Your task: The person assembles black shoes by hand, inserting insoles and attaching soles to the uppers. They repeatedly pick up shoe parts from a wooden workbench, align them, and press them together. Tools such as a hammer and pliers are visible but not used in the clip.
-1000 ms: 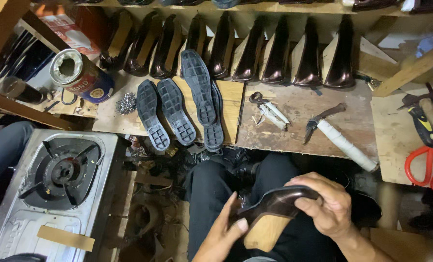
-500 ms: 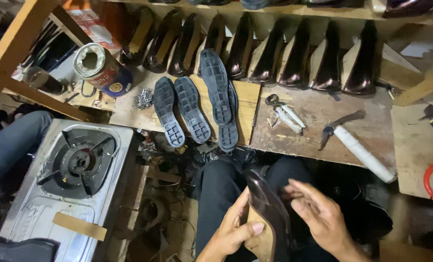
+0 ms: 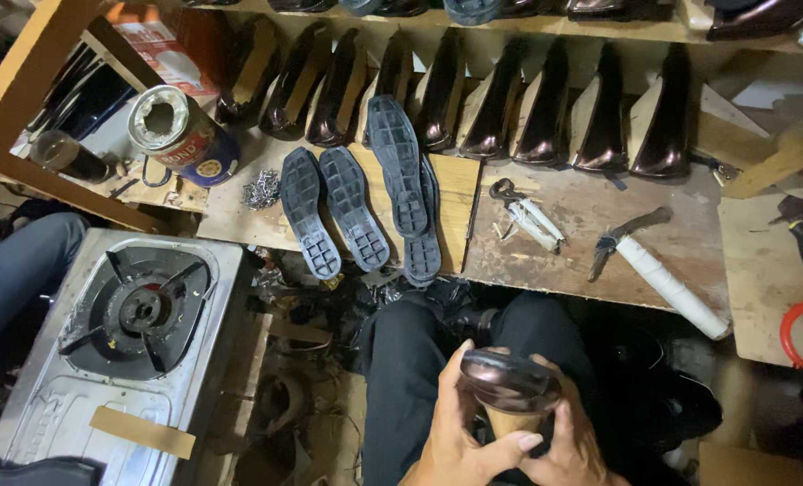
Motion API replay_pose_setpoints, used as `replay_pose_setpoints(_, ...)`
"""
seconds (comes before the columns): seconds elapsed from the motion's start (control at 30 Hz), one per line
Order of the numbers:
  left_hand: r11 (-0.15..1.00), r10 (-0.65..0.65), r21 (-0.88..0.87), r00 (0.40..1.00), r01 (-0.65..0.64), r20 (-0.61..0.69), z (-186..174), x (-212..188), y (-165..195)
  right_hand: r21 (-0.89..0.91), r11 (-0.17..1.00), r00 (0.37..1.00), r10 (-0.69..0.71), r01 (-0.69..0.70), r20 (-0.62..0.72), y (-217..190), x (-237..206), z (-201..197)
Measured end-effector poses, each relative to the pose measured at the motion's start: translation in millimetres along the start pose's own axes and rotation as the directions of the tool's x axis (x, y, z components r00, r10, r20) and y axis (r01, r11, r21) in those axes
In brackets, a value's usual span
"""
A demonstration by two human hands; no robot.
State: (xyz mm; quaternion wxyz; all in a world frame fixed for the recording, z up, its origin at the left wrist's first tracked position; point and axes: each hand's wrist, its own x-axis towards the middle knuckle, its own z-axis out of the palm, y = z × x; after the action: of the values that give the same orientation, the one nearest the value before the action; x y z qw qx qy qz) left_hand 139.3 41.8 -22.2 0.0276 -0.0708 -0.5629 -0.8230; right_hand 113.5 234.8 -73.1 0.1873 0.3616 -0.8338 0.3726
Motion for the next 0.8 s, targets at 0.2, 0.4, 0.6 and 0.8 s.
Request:
replay_pose_setpoints(0.2, 0.905, 0.426, -0.025, 0.902, -0.425, 0.07, -18, 16, 30, 0.074, 0.996, 0.998, 0.044, -0.046, 0.035, 9, -2, -3)
replay_pose_setpoints(0.4, 0.903, 0.163, 0.399, 0.986, -0.159, 0.024, -40, 37, 68, 0.125, 0.987, 0.967, 0.071, -0.104, 0.244, 15, -38, -10)
replay_pose_setpoints(0.6, 0.997, -0.07, -0.035, 0.995, 0.068, -0.074, -30, 78, 55, 0.253, 0.918, 0.951, 0.28, -0.304, 0.129, 12, -34, -34)
replay_pose_setpoints(0.8, 0.976, -0.074, 0.21, 0.996, 0.062, 0.049, -60, 60, 9, 0.695, 0.476, 0.576, 0.811, -0.539, -0.108, 55, 52, -100)
